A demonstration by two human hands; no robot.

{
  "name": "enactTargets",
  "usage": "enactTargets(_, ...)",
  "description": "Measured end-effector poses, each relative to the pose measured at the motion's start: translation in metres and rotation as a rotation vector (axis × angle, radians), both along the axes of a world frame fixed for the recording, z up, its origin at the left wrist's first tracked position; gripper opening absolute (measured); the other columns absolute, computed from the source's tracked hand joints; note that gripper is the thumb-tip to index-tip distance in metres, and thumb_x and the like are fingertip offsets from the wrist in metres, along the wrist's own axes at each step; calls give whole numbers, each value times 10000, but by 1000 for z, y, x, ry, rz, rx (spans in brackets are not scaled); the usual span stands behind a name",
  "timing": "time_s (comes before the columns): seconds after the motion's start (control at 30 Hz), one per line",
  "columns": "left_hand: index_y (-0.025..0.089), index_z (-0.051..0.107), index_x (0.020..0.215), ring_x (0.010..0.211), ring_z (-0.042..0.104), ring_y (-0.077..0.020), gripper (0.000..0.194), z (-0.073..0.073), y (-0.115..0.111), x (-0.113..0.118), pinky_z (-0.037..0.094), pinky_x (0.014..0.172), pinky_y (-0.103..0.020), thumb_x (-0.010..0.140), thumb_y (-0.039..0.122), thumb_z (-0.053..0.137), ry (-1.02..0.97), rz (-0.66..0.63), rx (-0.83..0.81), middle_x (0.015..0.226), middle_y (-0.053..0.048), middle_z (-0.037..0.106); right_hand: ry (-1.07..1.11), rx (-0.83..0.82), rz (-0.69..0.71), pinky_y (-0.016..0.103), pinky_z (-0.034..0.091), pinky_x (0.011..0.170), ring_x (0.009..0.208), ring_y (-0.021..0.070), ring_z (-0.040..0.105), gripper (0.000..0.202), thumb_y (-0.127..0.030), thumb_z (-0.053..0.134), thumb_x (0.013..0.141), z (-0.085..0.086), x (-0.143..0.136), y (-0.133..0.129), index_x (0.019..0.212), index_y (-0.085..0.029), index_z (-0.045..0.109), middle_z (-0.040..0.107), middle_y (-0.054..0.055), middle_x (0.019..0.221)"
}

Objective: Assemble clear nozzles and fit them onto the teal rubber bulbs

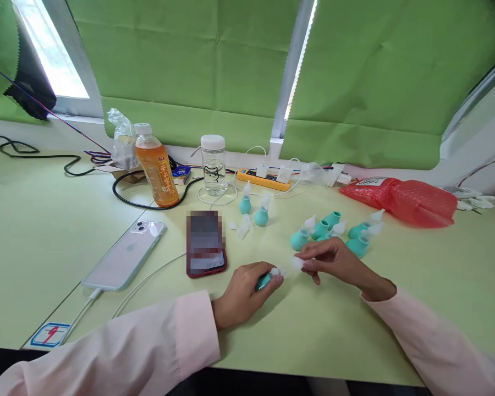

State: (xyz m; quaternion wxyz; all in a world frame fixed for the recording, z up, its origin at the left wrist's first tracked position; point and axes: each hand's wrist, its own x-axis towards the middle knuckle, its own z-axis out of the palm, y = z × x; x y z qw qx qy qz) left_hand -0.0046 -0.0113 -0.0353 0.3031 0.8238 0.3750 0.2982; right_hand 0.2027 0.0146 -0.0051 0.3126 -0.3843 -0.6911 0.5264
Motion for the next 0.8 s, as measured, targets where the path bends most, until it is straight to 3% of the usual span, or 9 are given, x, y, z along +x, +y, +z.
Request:
enactTargets(0.17,144,519,845,691,506,-131,277,0,-1,1,386,638,-226,860,324,310,12,-52,11,754,-29,562,6,-22,21,182,462,418,442,41,512,182,-257,614,689,-8,-4,-8,856,-213,670,547,-2,701)
enactTargets(0.47,154,512,939,698,548,-145,275,-5,-7,3,394,639,-230,862,327,313,80,-78,65,793,-43,600,-241,289,186,151,399,381,444,48,511,162,-237,563,744,10,1,-14,865,-198,664,512,-12,615)
enactTargets(0.8,117,537,898,575,511,-132,250,-8,-7,5,382,541,-217,847,267,344,83,-117,242,646,-40,564,-400,411,275,144,398,397,475,56,492,196,-246,493,792,20,-2,-17,770,-154,664,525,13,607)
